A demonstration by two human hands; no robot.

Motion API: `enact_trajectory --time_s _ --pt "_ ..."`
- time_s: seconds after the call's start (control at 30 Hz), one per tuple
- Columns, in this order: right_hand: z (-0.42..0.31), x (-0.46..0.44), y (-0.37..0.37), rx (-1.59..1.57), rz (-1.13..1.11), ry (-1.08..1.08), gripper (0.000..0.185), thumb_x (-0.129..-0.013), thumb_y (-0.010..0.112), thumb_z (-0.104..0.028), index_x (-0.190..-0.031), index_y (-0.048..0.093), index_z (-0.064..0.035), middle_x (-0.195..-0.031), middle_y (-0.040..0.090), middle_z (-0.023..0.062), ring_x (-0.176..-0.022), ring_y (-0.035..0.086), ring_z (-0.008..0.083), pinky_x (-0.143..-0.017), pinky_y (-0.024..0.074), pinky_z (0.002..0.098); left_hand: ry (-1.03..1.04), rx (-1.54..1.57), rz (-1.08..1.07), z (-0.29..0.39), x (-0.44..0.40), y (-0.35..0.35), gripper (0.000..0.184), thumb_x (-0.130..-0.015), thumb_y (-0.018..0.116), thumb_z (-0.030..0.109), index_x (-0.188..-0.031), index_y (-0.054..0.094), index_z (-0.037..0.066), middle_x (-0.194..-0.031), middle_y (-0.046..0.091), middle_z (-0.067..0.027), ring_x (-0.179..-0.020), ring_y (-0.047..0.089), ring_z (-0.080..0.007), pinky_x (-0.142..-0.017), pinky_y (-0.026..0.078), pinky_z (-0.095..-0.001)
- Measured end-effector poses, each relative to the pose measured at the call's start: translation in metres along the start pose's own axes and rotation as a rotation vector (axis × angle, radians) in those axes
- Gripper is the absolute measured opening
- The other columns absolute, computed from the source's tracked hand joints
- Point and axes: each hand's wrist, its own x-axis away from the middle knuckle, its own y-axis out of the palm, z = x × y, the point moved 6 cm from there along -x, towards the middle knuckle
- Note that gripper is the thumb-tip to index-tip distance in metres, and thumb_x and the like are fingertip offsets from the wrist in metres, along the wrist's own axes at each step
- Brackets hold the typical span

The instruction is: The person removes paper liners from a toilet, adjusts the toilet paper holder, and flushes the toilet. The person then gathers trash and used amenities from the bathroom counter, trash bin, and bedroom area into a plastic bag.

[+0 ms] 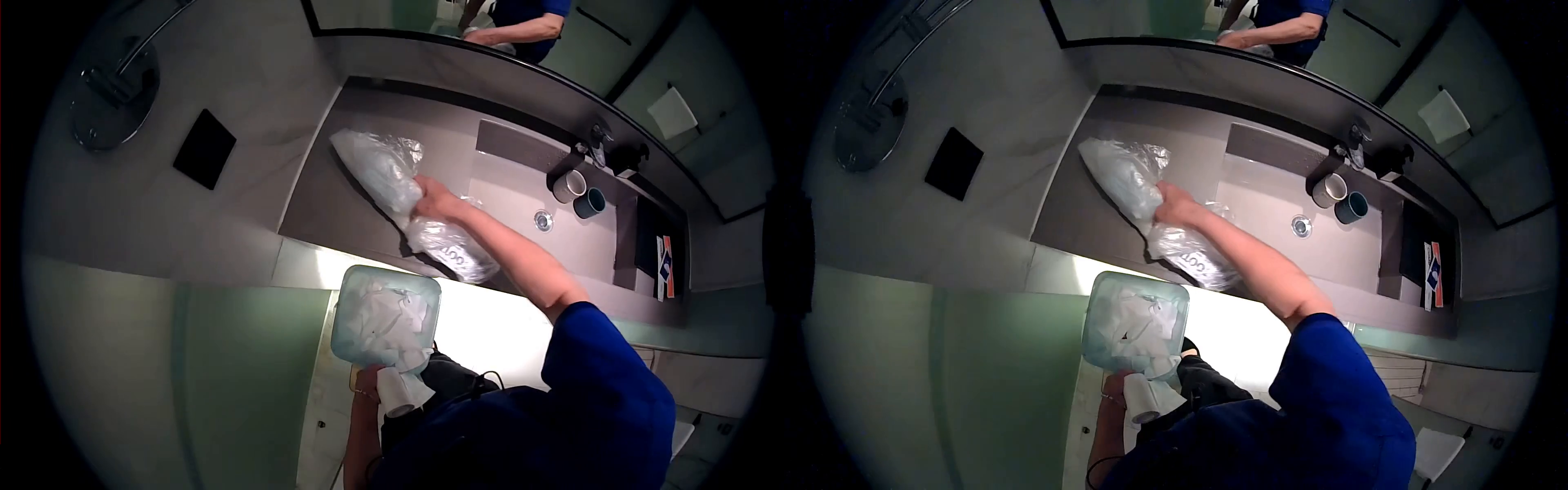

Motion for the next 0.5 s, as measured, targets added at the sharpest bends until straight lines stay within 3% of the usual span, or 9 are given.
enact_trajectory --time_s 0.03,0.07,0.2,0.27,0.33,0.37,0.43,0.47,0.5 --pt "-0.002 0.005 -0.001 -0.068 -0.061 -0.006 0.044 -0.063 0.068 -0.009 -0.104 0.055 -0.0038 -0.094 0.063 0.0156 -0.092 0.06 0.0286 -0.081 0.0453 0.0341 -0.001 0.008 -0.002 -0.001 0.0 0.0 0.029 -0.067 0.065 0.025 -0.087 0.063 0.004 -0.084 0.065 -0.0115 -0.076 0.063 -0.0242 -0.066 0.05 -0.0359" --pt "0.003 0.003 0.0 -0.12 -0.08 -0.019 0.042 -0.062 0.065 0.003 -0.102 0.054 -0.0005 -0.085 0.063 0.0099 -0.082 0.06 0.0209 -0.074 0.0483 0.0317 -0.003 0.015 -0.005 -0.001 0.0 0.002 0.029 -0.067 0.065 0.025 -0.087 0.063 0.004 -0.084 0.065 -0.0115 -0.076 0.063 -0.0242 -0.066 0.05 -0.0359" --pt "-0.027 0.021 -0.007 -0.039 -0.139 -0.092 0.036 -0.064 0.062 0.004 -0.099 0.054 0.0001 -0.083 0.062 0.0093 -0.08 0.06 0.0188 -0.071 0.0487 0.0301 -0.015 0.051 -0.011 -0.004 -0.001 0.006 0.029 -0.067 0.065 0.025 -0.087 0.063 0.004 -0.083 0.065 -0.0115 -0.076 0.063 -0.0242 -0.066 0.05 -0.0359" --pt "-0.053 0.042 -0.008 -0.117 -0.284 -0.119 0.036 -0.063 0.062 0.004 -0.098 0.054 0.0004 -0.082 0.062 0.0086 -0.08 0.059 0.018 -0.071 0.0484 0.0293 -0.026 0.082 -0.007 -0.006 0.0 0.006 0.029 -0.067 0.065 0.025 -0.087 0.063 0.004 -0.083 0.065 -0.0115 -0.076 0.063 -0.0241 -0.066 0.05 -0.0359" --pt "-0.082 0.065 -0.011 -0.004 -0.535 -0.061 0.039 -0.06 0.061 0.005 -0.099 0.054 0.0002 -0.082 0.062 0.0082 -0.08 0.059 0.0172 -0.07 0.0485 0.0295 -0.033 0.124 -0.014 -0.007 -0.001 0.008 0.029 -0.067 0.065 0.025 -0.086 0.063 0.004 -0.083 0.065 -0.0115 -0.076 0.063 -0.0241 -0.066 0.05 -0.0359" --pt "-0.09 0.07 -0.008 0.089 -0.582 -0.178 0.042 -0.058 0.062 0.006 -0.098 0.054 -0.0002 -0.083 0.062 0.008 -0.081 0.059 0.0168 -0.07 0.048 0.0301 -0.039 0.153 -0.013 -0.009 0.001 0.008 0.029 -0.066 0.066 0.025 -0.086 0.063 0.004 -0.083 0.065 -0.0115 -0.076 0.063 -0.0241 -0.066 0.05 -0.0359" --pt "-0.09 0.081 0.008 0.078 -0.89 -0.078 0.047 -0.055 0.062 0.007 -0.1 0.054 -0.0023 -0.085 0.062 0.0082 -0.083 0.059 0.0173 -0.072 0.0477 0.0308 -0.067 0.211 -0.007 -0.012 0.006 0.009 0.028 -0.066 0.066 0.025 -0.086 0.063 0.004 -0.082 0.065 -0.0115 -0.075 0.064 -0.0241 -0.066 0.05 -0.036" --pt "-0.101 0.09 0.013 0.395 -1.004 -0.101 0.052 -0.052 0.064 0.005 -0.102 0.056 -0.006 -0.088 0.062 0.0101 -0.084 0.06 0.0227 -0.074 0.0475 0.0334 -0.091 0.243 0.008 -0.011 0.01 0.01 0.028 -0.066 0.066 0.025 -0.086 0.063 0.004 -0.082 0.065 -0.0114 -0.075 0.064 -0.0241 -0.065 0.05 -0.036" --pt "-0.114 0.096 0.021 0.782 -1.065 -0.304 0.048 -0.055 0.064 -0.002 -0.102 0.058 -0.0092 -0.09 0.063 0.0108 -0.085 0.06 0.0284 -0.076 0.0481 0.0361 -0.1 0.264 0.027 -0.004 0.012 0.01 0.028 -0.066 0.066 0.025 -0.086 0.063 0.004 -0.082 0.065 -0.0114 -0.075 0.064 -0.0241 -0.065 0.05 -0.036"
